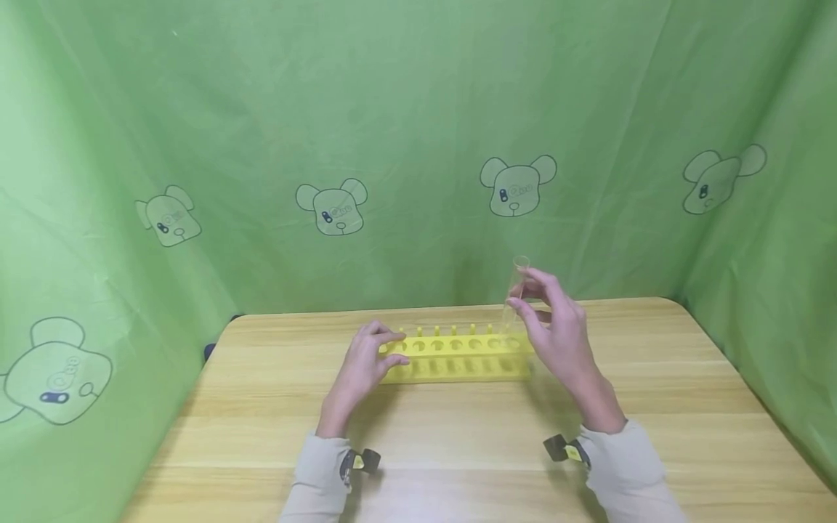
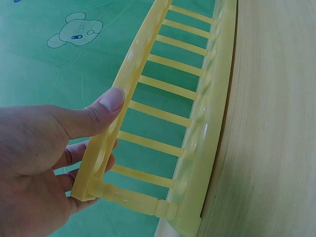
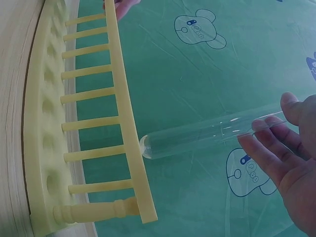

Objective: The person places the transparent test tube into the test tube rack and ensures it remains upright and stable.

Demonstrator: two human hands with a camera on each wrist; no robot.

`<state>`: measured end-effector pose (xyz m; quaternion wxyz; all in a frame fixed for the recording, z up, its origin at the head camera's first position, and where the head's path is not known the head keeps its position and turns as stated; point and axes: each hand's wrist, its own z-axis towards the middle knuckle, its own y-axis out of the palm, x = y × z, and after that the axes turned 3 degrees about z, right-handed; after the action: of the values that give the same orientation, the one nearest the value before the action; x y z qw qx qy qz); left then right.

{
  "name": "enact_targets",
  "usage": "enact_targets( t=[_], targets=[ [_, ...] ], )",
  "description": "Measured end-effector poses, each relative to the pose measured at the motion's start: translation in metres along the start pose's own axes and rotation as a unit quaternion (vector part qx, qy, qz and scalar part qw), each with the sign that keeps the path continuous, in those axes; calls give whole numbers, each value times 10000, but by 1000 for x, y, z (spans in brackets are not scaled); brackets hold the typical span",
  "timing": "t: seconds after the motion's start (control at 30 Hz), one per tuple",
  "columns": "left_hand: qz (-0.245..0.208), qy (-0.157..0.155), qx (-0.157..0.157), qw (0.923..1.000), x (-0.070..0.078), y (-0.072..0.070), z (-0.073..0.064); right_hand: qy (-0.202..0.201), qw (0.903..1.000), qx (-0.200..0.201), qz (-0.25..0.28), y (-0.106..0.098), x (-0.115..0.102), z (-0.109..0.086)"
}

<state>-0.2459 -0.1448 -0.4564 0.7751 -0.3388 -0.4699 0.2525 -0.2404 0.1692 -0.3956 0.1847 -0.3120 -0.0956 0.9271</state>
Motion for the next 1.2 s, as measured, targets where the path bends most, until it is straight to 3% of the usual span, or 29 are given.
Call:
enact_targets(
  t=[1.2],
  targets=[
    [38,-3,52,10000,-4,3,2,-17,9997,-69,223,11,1,2]
  ],
)
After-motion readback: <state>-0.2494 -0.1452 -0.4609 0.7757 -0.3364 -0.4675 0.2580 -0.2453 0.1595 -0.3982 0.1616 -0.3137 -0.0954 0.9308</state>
